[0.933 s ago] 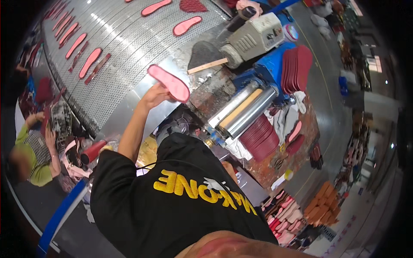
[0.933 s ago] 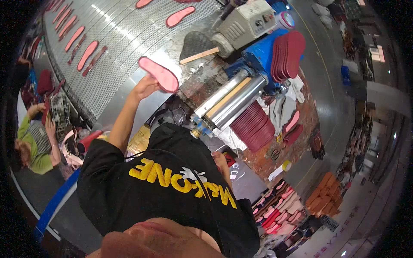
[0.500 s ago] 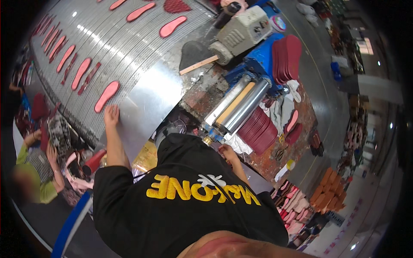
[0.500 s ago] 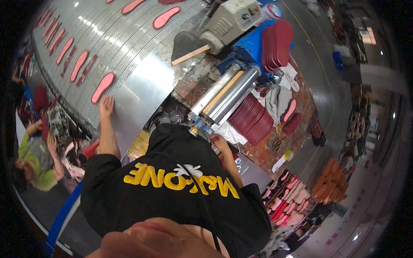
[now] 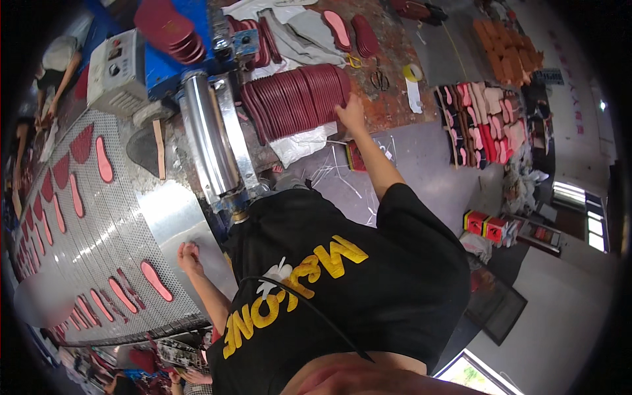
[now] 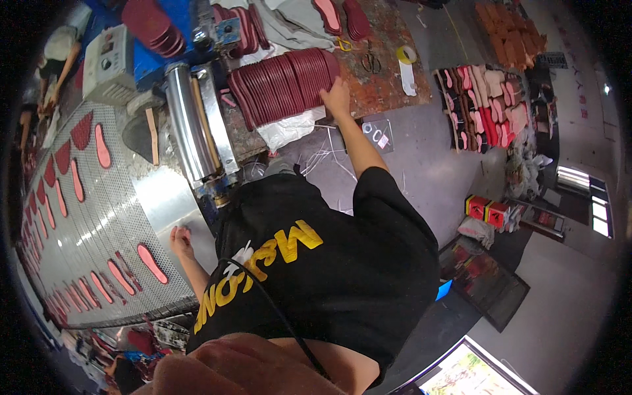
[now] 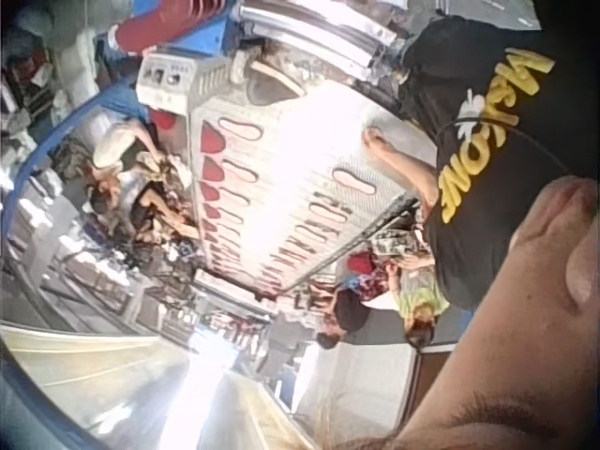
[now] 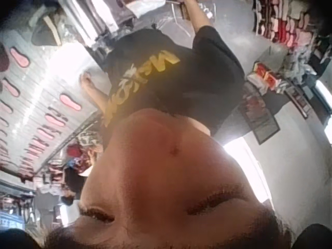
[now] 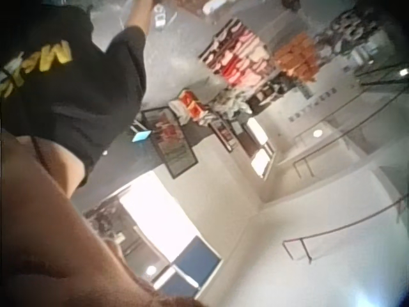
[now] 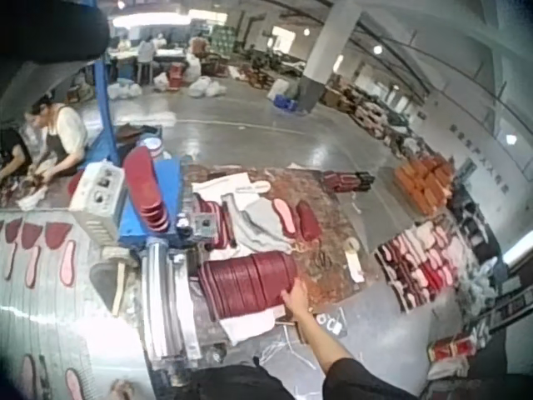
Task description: Apply adhesive to shoe insoles using a roller machine and place them on a conveyor.
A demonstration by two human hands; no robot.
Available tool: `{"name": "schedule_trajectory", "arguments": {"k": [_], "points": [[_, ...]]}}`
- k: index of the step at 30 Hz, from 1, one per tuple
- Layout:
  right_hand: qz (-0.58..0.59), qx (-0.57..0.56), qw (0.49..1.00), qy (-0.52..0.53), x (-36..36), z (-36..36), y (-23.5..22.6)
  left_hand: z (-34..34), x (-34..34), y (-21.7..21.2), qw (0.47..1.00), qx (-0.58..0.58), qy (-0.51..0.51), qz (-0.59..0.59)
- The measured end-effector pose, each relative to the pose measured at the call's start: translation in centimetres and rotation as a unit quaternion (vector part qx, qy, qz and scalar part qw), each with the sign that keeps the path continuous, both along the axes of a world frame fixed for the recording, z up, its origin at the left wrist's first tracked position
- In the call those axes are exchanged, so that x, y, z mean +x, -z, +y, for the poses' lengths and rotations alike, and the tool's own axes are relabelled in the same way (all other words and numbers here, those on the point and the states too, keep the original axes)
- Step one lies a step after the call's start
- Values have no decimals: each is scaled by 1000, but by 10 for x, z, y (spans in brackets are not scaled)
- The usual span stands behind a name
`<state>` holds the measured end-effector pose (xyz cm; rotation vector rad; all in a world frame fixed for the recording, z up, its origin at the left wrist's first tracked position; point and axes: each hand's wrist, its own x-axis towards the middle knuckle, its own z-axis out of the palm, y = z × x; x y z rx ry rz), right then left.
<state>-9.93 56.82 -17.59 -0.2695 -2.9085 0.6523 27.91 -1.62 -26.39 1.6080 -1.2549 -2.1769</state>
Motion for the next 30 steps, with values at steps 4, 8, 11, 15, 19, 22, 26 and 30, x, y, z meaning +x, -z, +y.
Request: {"name": "schedule_trajectory", "arguments": {"k": [4, 8, 11, 15, 19, 22, 26, 30], "points": [[-93, 12, 992, 88, -36, 15, 10, 38, -32, -31, 996, -36, 77, -11], [-141, -68, 987, 39, -46, -3, 27, 63, -42, -50, 992, -29, 110, -50], [-131, -50, 989, 42, -44, -4, 31, 72, -36, -50, 989, -21, 126, -79], [-126, -57, 988, 64, -38, -3, 23, 76, -20, -39, 987, -8, 119, -107], [-138, -34, 988, 59, -37, -18, 11, 77, -8, -33, 978, -9, 132, -161], [-197, 5, 978, 68, -42, -25, 4, 80, -3, -30, 977, -18, 137, -162], [-242, 15, 965, 101, -50, -32, 1, 72, -5, -20, 979, -36, 138, -148], [-229, -7, 960, 158, -61, -31, -15, 25, -39, -44, 976, -162, 104, -98]]}}
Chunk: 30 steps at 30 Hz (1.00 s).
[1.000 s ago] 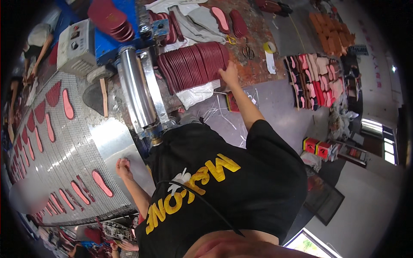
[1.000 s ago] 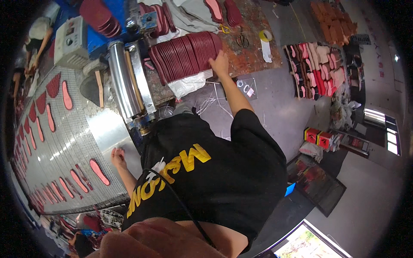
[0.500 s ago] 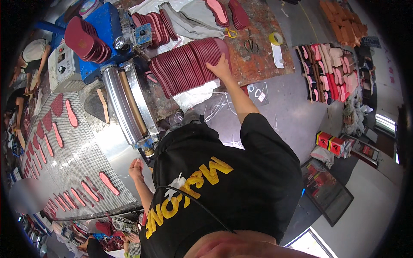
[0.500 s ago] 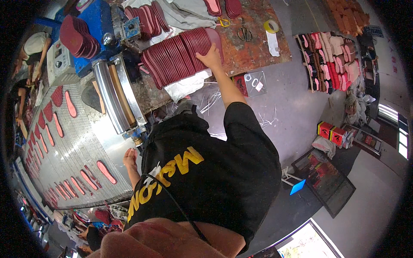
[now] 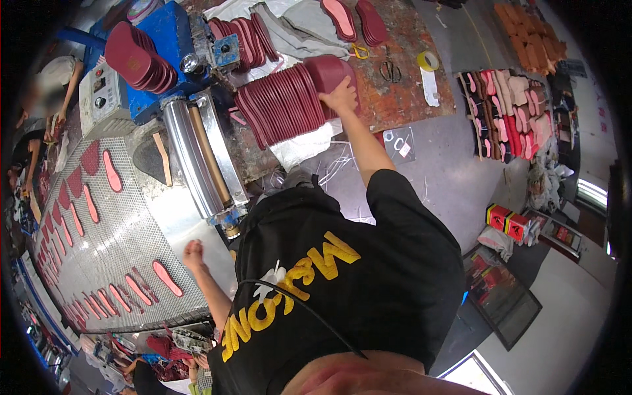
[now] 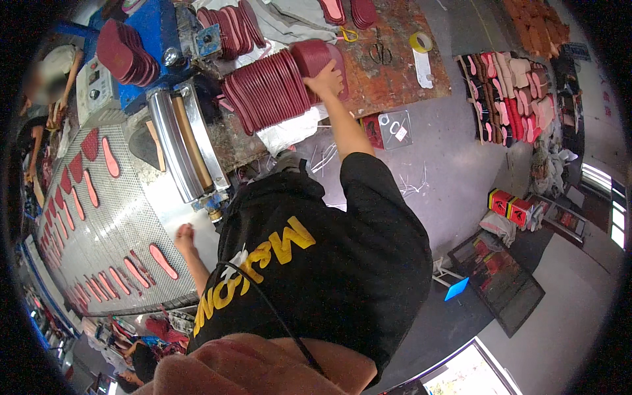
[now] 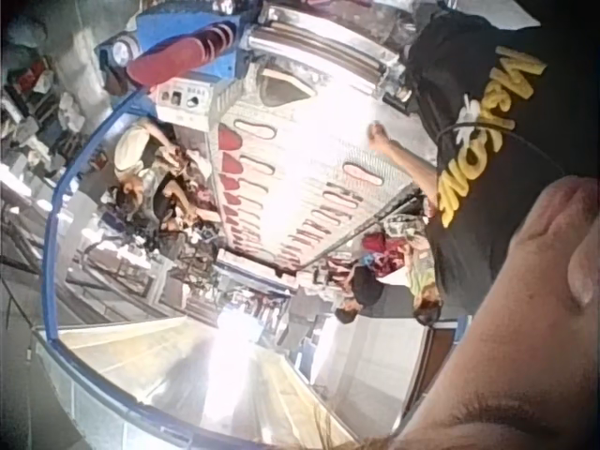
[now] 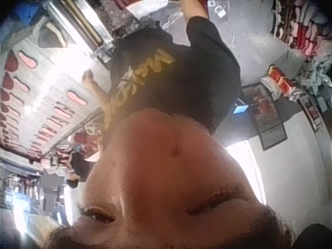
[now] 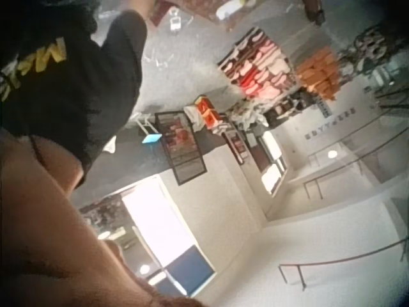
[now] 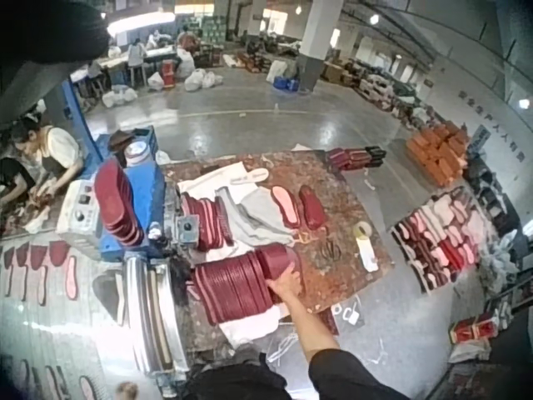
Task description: Apply adhesive to shoe insoles using a roller machine and place them on a conveyor.
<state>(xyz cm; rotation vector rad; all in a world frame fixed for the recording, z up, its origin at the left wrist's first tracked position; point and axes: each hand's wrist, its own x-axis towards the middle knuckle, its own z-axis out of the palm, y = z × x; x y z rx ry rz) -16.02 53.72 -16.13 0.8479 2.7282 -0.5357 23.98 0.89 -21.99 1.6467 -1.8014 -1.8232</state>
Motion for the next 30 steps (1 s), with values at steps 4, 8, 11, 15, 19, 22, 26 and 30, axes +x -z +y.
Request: {"name": "schedule_trajectory", "arguments": {"k": [4, 8, 11, 15, 19, 22, 26, 30], "points": [[171, -281, 944, 14, 10, 25, -51, -47, -79, -113, 939, -312, 146, 1], [65, -801, 581, 133, 77, 25, -106, 18, -166, -249, 912, -322, 160, 195], [59, -889, 450, -65, 129, -20, -132, 89, -225, -312, 791, -259, 311, 459], [-10, -860, 461, -219, 175, -73, -166, 158, -256, -358, 664, -204, 573, 436], [3, -792, 545, -274, 212, -101, -206, 193, -266, -377, 499, -124, 674, 530], [45, -775, 589, -224, 230, -113, -220, 203, -253, -387, 483, -238, 685, 491], [121, -731, 642, -197, 237, -113, -216, 222, -249, -397, 438, -261, 679, 528], [243, -617, 701, -263, 231, -97, -211, 239, -237, -410, 400, -221, 679, 574]]}}
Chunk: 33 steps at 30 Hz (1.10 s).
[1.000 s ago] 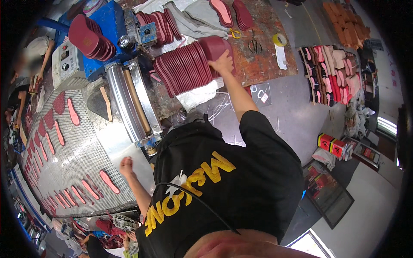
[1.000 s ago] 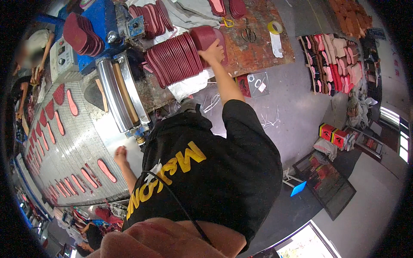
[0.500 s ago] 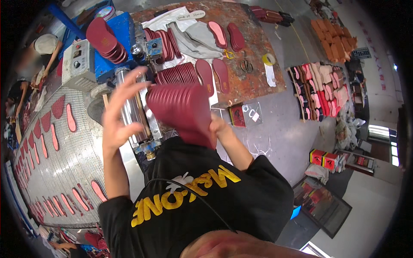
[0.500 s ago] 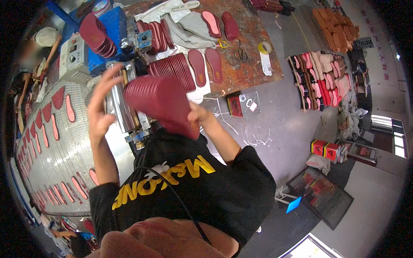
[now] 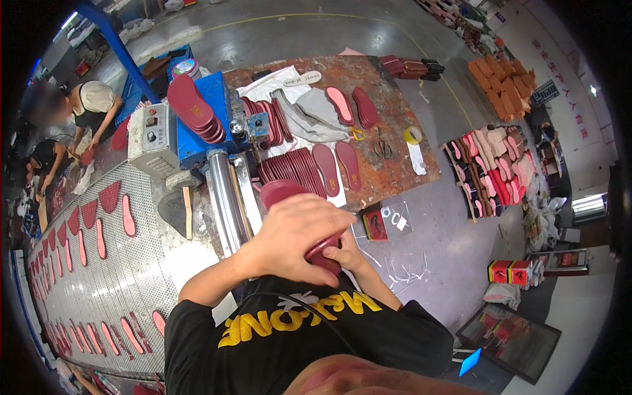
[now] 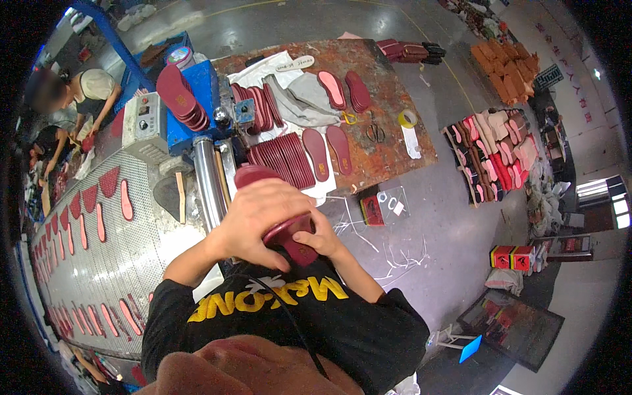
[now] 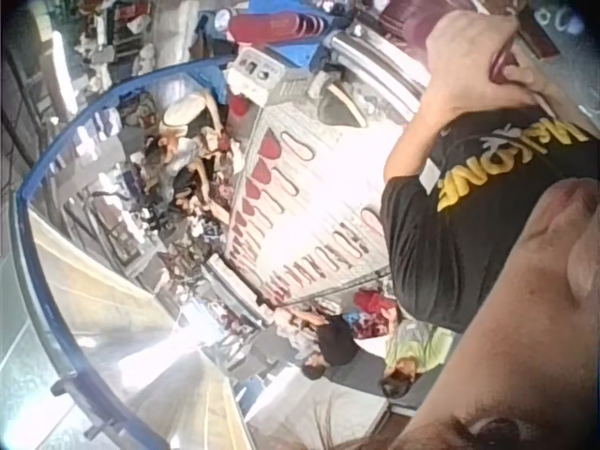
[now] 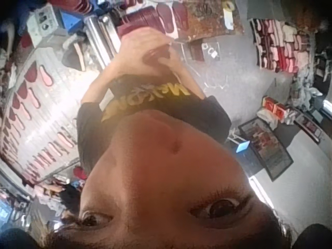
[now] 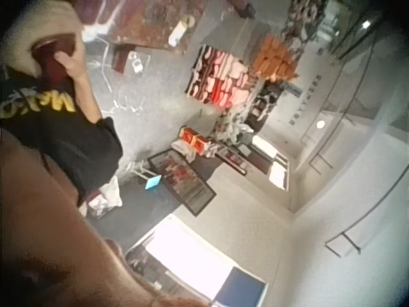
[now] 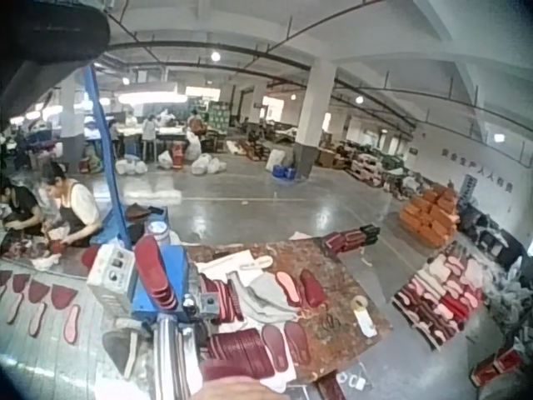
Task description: Apply adhesive to shoe insoles using a roller machine and place them on a conveyor.
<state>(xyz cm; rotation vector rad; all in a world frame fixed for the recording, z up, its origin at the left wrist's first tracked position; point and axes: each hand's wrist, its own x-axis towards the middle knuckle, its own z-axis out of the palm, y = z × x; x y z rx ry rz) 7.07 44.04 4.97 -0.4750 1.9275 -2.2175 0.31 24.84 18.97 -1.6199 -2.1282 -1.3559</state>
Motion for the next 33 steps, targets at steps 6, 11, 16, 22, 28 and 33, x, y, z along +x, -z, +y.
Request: {"name": "schedule_trajectory", "arguments": {"k": [6, 11, 16, 22, 28, 33], "points": [[-67, 135, 988, 10, 1, 38, -10, 15, 7, 25, 988, 15, 153, -4], [-29, 326, 937, -120, 19, 41, 0, 25, -14, 75, 929, -311, 126, -157], [-208, 50, 968, -131, 34, 58, 33, 22, -4, 110, 825, -439, 194, -298], [-202, -282, 938, -1, 68, 36, 32, 17, 11, 130, 840, -421, 120, -319], [-68, -31, 996, -41, 50, 57, -18, 29, 20, 135, 890, -329, 151, -278], [-210, 225, 924, -228, 30, 51, 7, 31, 10, 125, 870, -384, 144, -273]]}}
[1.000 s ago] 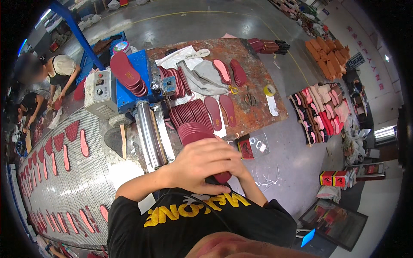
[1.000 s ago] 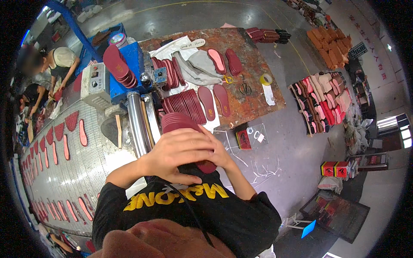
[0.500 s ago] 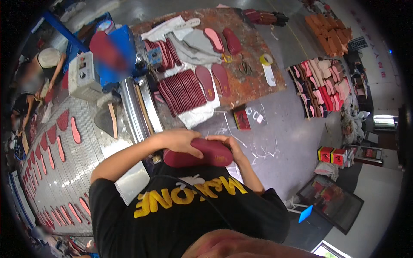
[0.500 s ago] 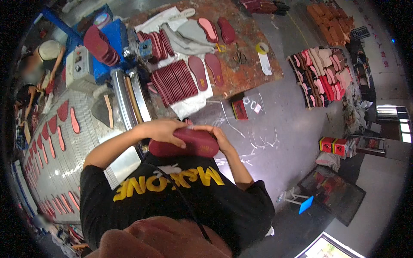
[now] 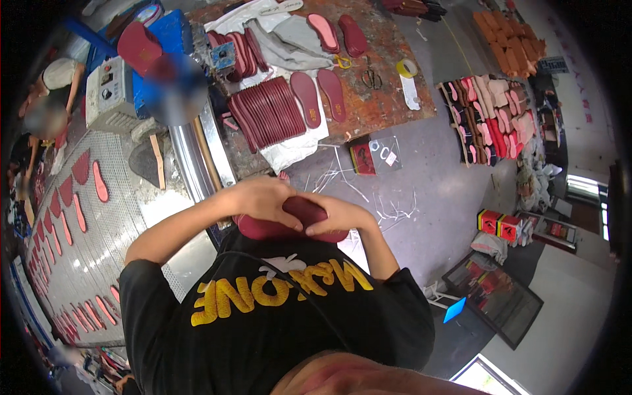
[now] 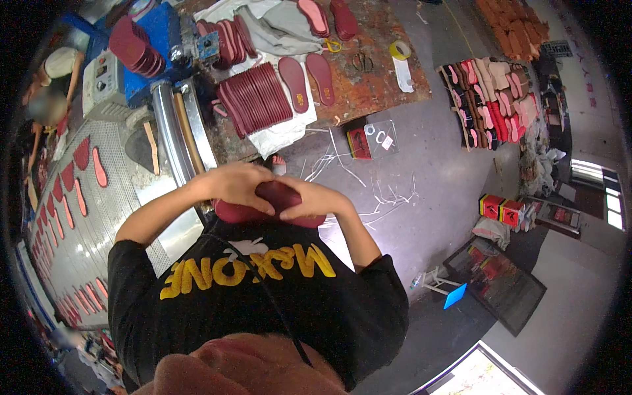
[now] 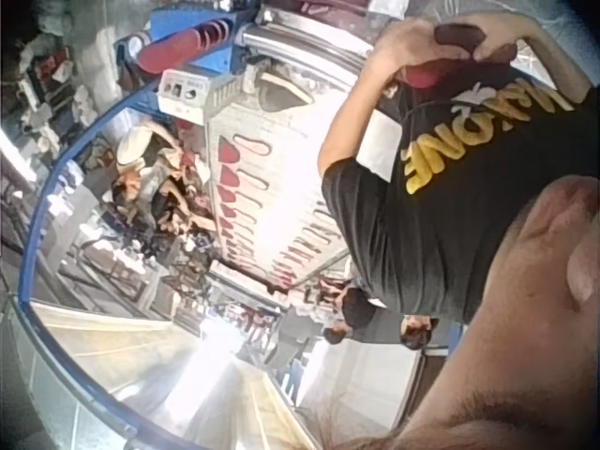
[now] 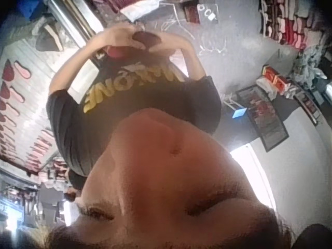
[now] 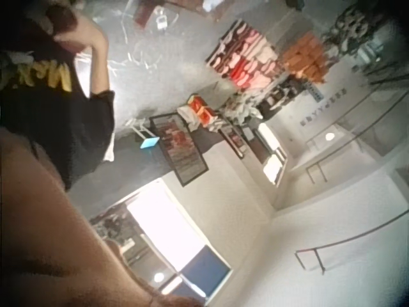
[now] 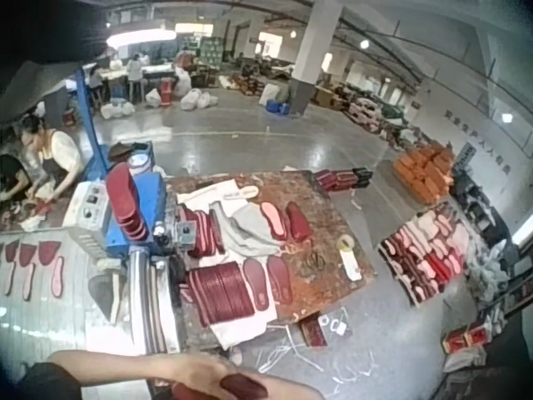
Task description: Apply adhesive to shoe insoles using a roller machine and place them on a conveyor.
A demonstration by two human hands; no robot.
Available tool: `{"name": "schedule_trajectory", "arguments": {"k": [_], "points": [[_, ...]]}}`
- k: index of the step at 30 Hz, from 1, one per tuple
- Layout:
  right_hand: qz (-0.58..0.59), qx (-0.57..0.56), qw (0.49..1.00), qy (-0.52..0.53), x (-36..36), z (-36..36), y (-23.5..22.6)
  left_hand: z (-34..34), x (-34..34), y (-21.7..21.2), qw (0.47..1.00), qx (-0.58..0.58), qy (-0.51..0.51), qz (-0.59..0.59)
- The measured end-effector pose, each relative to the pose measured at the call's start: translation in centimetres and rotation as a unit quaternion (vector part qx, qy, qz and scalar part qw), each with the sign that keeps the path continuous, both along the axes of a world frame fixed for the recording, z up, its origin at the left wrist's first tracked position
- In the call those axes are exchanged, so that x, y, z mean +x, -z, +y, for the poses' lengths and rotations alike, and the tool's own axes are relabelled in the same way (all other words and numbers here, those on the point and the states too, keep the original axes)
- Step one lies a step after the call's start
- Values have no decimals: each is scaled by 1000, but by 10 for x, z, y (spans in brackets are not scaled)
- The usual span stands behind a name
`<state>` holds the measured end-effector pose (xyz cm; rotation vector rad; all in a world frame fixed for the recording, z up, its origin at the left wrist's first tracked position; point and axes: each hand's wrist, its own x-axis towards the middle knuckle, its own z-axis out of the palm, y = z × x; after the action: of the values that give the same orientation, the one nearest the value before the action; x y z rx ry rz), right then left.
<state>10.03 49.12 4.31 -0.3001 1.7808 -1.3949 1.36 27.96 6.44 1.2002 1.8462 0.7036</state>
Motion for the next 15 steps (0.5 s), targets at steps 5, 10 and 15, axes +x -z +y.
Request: {"name": "schedule_trajectory", "arguments": {"k": [5, 10, 15], "points": [[-112, -76, 985, 106, -11, 15, 35, -15, -4, -28, 980, 115, -105, 126], [-141, -91, 946, 277, -81, 9, 107, -72, 18, -51, 898, 236, -369, 43], [-30, -87, 916, 390, -163, -8, 173, -129, 63, -33, 810, 176, -555, 70]]}}
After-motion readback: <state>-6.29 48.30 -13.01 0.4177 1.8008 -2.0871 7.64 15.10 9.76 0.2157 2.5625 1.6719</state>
